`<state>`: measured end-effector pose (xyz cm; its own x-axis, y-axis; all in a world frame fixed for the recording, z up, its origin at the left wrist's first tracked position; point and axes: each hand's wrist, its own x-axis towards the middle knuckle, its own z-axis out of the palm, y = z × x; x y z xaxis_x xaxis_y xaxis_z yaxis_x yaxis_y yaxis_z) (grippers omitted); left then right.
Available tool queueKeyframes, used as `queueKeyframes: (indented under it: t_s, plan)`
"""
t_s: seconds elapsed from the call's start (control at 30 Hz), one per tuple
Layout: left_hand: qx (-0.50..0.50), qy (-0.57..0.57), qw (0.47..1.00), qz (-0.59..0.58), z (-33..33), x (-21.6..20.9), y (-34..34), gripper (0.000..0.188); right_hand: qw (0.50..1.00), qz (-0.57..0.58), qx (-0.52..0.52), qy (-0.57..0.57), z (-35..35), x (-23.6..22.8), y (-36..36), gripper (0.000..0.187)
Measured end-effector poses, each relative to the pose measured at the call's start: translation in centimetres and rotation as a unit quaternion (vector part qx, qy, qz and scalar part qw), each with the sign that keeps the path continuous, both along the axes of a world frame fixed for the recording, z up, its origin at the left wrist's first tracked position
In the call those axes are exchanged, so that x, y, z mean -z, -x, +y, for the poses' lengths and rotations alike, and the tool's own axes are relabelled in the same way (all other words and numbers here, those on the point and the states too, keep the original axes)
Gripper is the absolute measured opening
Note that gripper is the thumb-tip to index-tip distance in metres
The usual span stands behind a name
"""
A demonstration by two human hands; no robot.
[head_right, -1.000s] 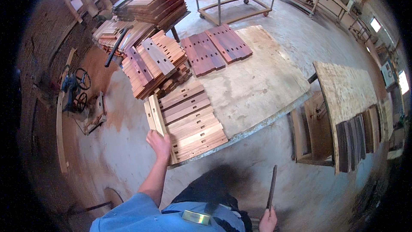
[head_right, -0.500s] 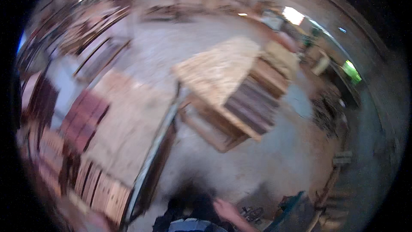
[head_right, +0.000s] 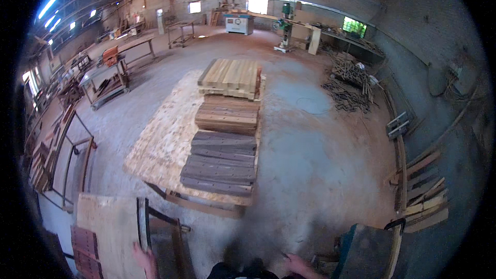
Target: The person repeatedly picks up wooden planks from a stack, uses a metal file to smooth the edges on a workbench, and returns the planks to the stack. The cycle of picking, filing, and stacking continues throughout the clip.
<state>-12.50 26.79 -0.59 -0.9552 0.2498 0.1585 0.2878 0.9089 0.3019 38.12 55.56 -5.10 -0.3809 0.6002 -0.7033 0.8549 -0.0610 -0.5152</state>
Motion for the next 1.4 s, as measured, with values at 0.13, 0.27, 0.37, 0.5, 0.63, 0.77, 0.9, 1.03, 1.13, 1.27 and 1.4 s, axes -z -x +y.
queueKeyframes:
  t_s: [0.13,0.27,0.37,0.5,0.63,0.77,0.9,1.03,1.13,1.27,1.4]
  plan:
    - [0.287,-0.175,0.941,0.046,24.4,-8.4,-0.5,0.055,0.990,0.065,0.106,-0.064,2.5,-2.5,-1.6,0.041]
    - [0.309,-0.455,0.737,-0.392,44.9,-13.4,-1.4,0.042,0.950,0.089,0.296,0.036,3.0,-3.4,-1.7,0.046]
    - [0.248,-0.481,0.568,-0.620,59.6,-14.4,-2.3,0.028,0.933,0.033,0.358,0.014,2.3,-4.4,-1.5,0.048]
    - [0.225,-0.517,0.468,-0.681,74.1,-13.7,-0.2,0.030,0.947,-0.146,0.249,-0.145,-0.7,-2.7,0.6,0.050]
    - [0.131,-0.564,0.478,-0.660,82.2,-14.7,-1.2,0.034,0.938,-0.134,0.316,-0.049,-0.7,-2.8,2.7,0.046]
    - [0.078,-0.555,0.516,-0.648,87.4,-14.1,-1.2,0.047,0.908,-0.134,0.392,-0.059,-2.0,-2.1,4.1,0.044]
    - [0.077,-0.567,0.513,-0.641,88.1,-14.2,-1.0,0.043,0.886,-0.075,0.439,-0.130,-2.8,-2.4,4.5,0.045]
    - [0.072,-0.561,0.462,-0.684,85.6,-14.2,-2.5,0.025,0.910,-0.115,0.392,-0.074,-1.6,-2.6,3.4,0.048]
    - [0.107,-0.586,0.357,-0.720,78.3,-14.0,-6.1,0.014,0.924,-0.130,0.355,-0.048,-1.2,-2.7,2.2,0.050]
    - [0.219,-0.571,0.327,-0.721,66.0,-13.1,-8.9,0.016,0.953,-0.145,0.264,-0.020,-0.2,-2.1,-0.3,0.053]
    - [0.380,-0.469,0.342,-0.720,55.2,-16.0,-13.5,0.035,0.974,-0.180,0.140,0.001,0.2,-1.3,-3.3,0.056]
